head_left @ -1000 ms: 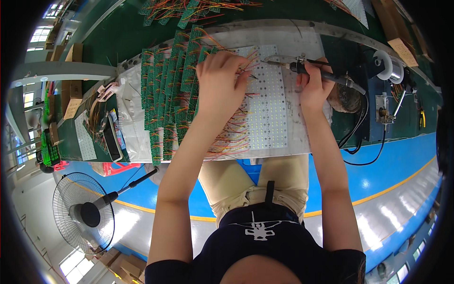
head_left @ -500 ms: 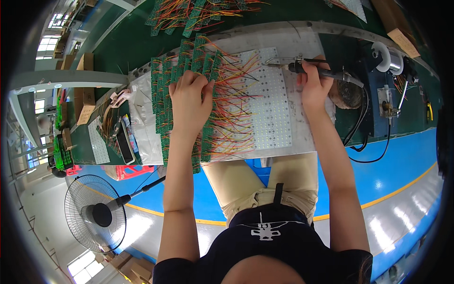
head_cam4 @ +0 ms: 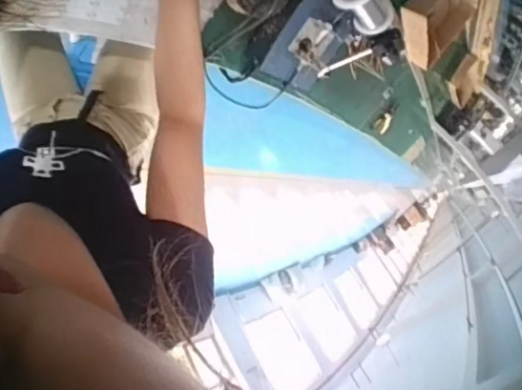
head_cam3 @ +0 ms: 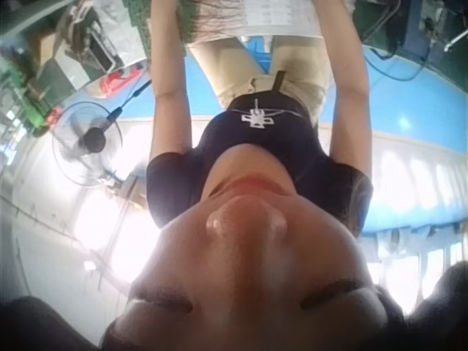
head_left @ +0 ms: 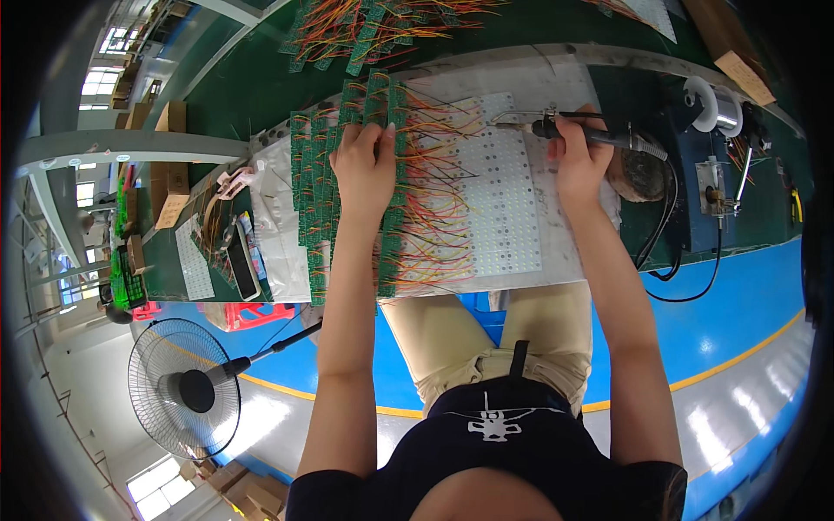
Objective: The person arranges circuit boards with attached wires onto an LED board, removes their gloves, and solders the wire ends onto the board using a soldering iron.
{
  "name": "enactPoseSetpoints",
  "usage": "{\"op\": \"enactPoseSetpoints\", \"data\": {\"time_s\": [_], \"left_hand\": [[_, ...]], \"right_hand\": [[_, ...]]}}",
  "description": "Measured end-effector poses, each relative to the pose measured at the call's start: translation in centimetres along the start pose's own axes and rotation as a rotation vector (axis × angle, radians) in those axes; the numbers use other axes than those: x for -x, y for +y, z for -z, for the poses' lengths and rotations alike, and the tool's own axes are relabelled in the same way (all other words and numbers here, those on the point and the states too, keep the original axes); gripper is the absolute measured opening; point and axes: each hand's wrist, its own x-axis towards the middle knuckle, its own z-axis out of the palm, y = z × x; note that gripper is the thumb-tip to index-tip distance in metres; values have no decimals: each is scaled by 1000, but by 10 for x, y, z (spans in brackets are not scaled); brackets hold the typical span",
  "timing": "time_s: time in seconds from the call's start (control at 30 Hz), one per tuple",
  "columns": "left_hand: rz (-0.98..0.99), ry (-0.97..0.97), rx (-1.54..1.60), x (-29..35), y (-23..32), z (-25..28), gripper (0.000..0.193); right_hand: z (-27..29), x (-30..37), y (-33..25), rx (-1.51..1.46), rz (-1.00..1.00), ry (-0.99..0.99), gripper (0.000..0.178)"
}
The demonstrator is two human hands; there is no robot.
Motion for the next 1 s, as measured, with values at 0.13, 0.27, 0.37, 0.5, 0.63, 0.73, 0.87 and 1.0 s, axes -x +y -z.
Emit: {"op": "enactPoseSetpoints", "data": {"time_s": [0.13, 0.27, 0.37, 0.5, 0.63, 0.73, 0.87, 1.0], "left_hand": [[-112, 89, -132, 7, -2, 8, 7], [-193, -40, -38, 12, 12, 36, 13], [-284, -119, -157, 13, 21, 45, 17], [-283, -196, -193, 13, 16, 43, 18], [-310, -206, -202, 12, 15, 38, 18], [-325, -213, -191, 10, 18, 36, 18], [-356, -237, -192, 7, 21, 30, 19], [-417, -245, -174, 5, 25, 21, 21]], "right_hand": [[1, 0, 1, 2, 1, -3, 13], [1, -1, 0, -5, -8, -8, 13], [2, -2, 0, 6, -9, -17, 13], [1, -2, 1, 4, -14, -25, 13], [1, -1, 1, -8, -28, -28, 13], [1, -1, 0, -16, -28, -21, 13], [0, -1, 0, -2, -25, -14, 13], [0, -1, 0, -4, -24, -17, 13]]}}
